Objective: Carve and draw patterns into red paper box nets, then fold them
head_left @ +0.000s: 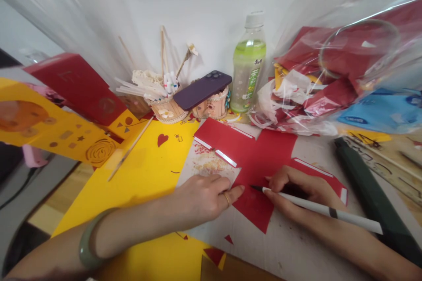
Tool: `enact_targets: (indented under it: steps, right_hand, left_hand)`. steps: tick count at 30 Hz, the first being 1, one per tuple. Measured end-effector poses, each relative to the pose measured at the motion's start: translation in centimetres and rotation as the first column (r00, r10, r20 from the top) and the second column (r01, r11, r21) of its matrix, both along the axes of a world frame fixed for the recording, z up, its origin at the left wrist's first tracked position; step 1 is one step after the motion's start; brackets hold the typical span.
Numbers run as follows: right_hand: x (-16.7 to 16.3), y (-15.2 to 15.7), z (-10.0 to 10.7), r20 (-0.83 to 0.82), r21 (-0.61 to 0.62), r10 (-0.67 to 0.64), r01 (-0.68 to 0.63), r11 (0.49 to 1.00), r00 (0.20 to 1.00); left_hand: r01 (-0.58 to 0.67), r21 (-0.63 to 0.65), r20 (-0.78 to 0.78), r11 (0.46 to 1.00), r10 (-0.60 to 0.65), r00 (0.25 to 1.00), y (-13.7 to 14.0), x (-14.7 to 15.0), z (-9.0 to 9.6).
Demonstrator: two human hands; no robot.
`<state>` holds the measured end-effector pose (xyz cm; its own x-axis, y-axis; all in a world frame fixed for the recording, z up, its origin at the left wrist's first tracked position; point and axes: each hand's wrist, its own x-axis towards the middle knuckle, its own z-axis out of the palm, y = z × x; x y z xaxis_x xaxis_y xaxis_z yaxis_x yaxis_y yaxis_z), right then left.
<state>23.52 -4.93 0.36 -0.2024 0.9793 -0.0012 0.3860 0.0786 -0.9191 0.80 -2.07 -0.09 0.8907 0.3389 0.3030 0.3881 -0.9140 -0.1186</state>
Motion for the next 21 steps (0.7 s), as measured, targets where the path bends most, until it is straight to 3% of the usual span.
enact_targets:
  steps: [7,21]
  right_hand:
    - [0.01,0.18,0.22,0.077,-0.002,0.069,-0.069,0.998,0.995]
    - [0.11,0.21,0.04,0.1,-0.018,0.075,-0.074,0.997,0.992]
  left_hand:
    - [-0.011,-0.01,0.027,1.0,0.011,1.0,-0.07,0.05,-0.05]
    - [-0.013,0.013,0.074,1.0,0.012,0.997,-0.2,-0.01,0.0]
